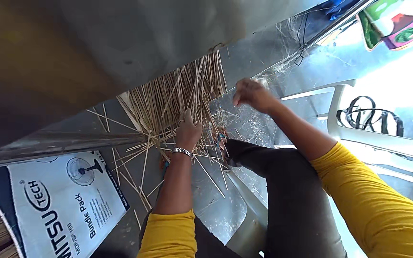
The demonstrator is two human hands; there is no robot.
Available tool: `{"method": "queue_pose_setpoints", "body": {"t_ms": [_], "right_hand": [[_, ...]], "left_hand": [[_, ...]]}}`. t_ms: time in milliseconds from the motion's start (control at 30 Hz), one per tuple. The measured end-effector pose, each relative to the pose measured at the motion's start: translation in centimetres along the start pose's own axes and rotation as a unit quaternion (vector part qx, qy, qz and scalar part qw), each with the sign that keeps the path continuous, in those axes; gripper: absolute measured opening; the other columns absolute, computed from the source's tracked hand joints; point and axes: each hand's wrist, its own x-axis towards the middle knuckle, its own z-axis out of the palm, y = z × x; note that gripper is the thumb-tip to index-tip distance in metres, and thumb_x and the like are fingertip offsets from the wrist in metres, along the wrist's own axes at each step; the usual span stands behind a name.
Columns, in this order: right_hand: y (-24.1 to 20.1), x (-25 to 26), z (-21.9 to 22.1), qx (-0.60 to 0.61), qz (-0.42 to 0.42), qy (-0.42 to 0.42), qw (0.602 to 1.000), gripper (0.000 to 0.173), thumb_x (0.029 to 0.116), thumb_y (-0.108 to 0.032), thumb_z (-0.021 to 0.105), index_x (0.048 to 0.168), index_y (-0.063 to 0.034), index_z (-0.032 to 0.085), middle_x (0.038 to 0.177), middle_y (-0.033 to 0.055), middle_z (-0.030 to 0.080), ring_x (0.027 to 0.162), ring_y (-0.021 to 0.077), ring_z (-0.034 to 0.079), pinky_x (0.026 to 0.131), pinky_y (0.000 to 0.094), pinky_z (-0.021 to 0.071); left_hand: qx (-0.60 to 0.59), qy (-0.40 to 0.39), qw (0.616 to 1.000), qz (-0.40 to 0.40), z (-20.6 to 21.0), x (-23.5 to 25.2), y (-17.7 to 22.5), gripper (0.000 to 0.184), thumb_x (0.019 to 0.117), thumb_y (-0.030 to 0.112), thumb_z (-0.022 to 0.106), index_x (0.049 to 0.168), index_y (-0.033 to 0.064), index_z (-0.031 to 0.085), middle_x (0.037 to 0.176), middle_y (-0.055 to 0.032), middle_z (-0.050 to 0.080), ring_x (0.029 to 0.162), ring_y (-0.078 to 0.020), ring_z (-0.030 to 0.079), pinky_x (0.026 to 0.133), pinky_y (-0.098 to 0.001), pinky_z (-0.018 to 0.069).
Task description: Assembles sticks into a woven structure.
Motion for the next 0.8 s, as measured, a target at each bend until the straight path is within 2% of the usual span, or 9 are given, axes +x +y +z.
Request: {"method": "queue_pose_setpoints", "body": {"t_ms": [67,167,267,433,533,600,667,733,800], "right_hand": [[1.7,-1.0,0.8,-0.034,0.078,-0.095,0.992,0.022,0.1102,-0.011,0.038,0.123,0.0016,0.050,0.092,0.0116,0.072,0.084,0.0191,0.073,0.084,0.0396,0.0607],[1.4,-2.3,1.7,-0.042,0.118,-0.185,0.975,0.018,0.1109,-0.015,0.040,0.116,-0.0030,0.052,0.079,0.0048,0.065,0.072,0.0133,0.068,0.073,0.0321,0.0591],[-0.8,-4.4,3.1,-0.059,0.027,-0.201,0.977,0.016,0.1104,-0.015,0.038,0.110,-0.0058,0.050,0.068,-0.0014,0.048,0.060,0.0099,0.054,0.063,0.0287,0.0505],[-5.6,-11.1,4.0,-0.043,-0.071,-0.238,0.968,0.020,0.1072,-0.019,0.037,0.109,-0.0069,0.053,0.067,-0.0007,0.048,0.058,0.0091,0.051,0.058,0.0270,0.0480],[-9.1,-17.3,2.5,0.060,-0.144,-0.255,0.954,0.018,0.1077,-0.025,0.045,0.106,-0.0118,0.057,0.065,-0.0082,0.046,0.054,-0.0012,0.046,0.050,0.0158,0.0413],[-10.1,-20.3,0.0,0.198,-0.182,-0.195,0.943,0.014,0.1026,-0.026,0.057,0.103,-0.0169,0.067,0.063,-0.0138,0.055,0.051,-0.0070,0.050,0.047,0.0102,0.0420],[-9.1,-20.4,-4.1,0.206,-0.186,-0.056,0.959,0.010,0.1003,-0.026,0.057,0.098,-0.0236,0.067,0.056,-0.0157,0.050,0.046,-0.0051,0.049,0.045,0.0132,0.0427],[-4.1,-18.5,-9.1,0.030,-0.092,0.148,0.984,0.016,0.1065,-0.025,0.040,0.099,-0.0230,0.054,0.057,-0.0098,0.043,0.049,0.0035,0.047,0.051,0.0228,0.0457],[4.1,-17.4,-14.3,-0.259,0.112,0.229,0.932,0.018,0.1074,-0.010,0.041,0.112,0.0031,0.052,0.073,0.0135,0.055,0.066,0.0209,0.060,0.069,0.0387,0.0561]], "left_hand": [[0.002,-0.003,1.000,-0.004,0.0,0.0,0.3,0.075,0.1025,0.036,0.060,0.165,0.0181,0.021,0.169,-0.0148,0.021,0.131,-0.0485,0.052,0.097,-0.0700,0.0472],[0.014,-0.005,1.000,-0.005,0.2,0.2,0.3,0.076,0.1030,0.036,0.058,0.165,0.0158,0.019,0.169,-0.0164,0.020,0.129,-0.0483,0.055,0.098,-0.0674,0.0479],[0.010,-0.003,1.000,-0.003,0.3,0.2,0.3,0.078,0.1028,0.036,0.060,0.165,0.0153,0.018,0.169,-0.0163,0.020,0.129,-0.0480,0.054,0.098,-0.0675,0.0481],[0.007,-0.004,1.000,-0.008,0.1,0.1,0.1,0.078,0.1021,0.036,0.061,0.165,0.0152,0.019,0.169,-0.0164,0.020,0.129,-0.0482,0.054,0.098,-0.0675,0.0478],[0.000,-0.005,1.000,-0.006,0.0,-0.2,0.0,0.078,0.1026,0.034,0.060,0.165,0.0138,0.018,0.169,-0.0167,0.019,0.128,-0.0488,0.055,0.098,-0.0679,0.0477],[0.011,-0.005,1.000,-0.007,-0.1,-0.3,0.1,0.077,0.1026,0.035,0.059,0.165,0.0148,0.019,0.170,-0.0161,0.018,0.128,-0.0484,0.055,0.097,-0.0679,0.0479],[0.027,-0.005,1.000,-0.008,0.0,-0.4,0.1,0.073,0.1029,0.037,0.059,0.164,0.0193,0.023,0.170,-0.0152,0.017,0.132,-0.0489,0.052,0.099,-0.0705,0.0450],[0.039,-0.003,0.999,-0.002,0.0,-0.8,0.1,0.068,0.1029,0.039,0.058,0.163,0.0253,0.029,0.171,-0.0130,0.016,0.138,-0.0509,0.044,0.101,-0.0764,0.0375],[0.054,-0.008,0.999,-0.001,-0.3,-1.2,0.3,0.065,0.1035,0.040,0.057,0.162,0.0276,0.032,0.172,-0.0117,0.011,0.144,-0.0530,0.034,0.102,-0.0792,0.0324]]}}
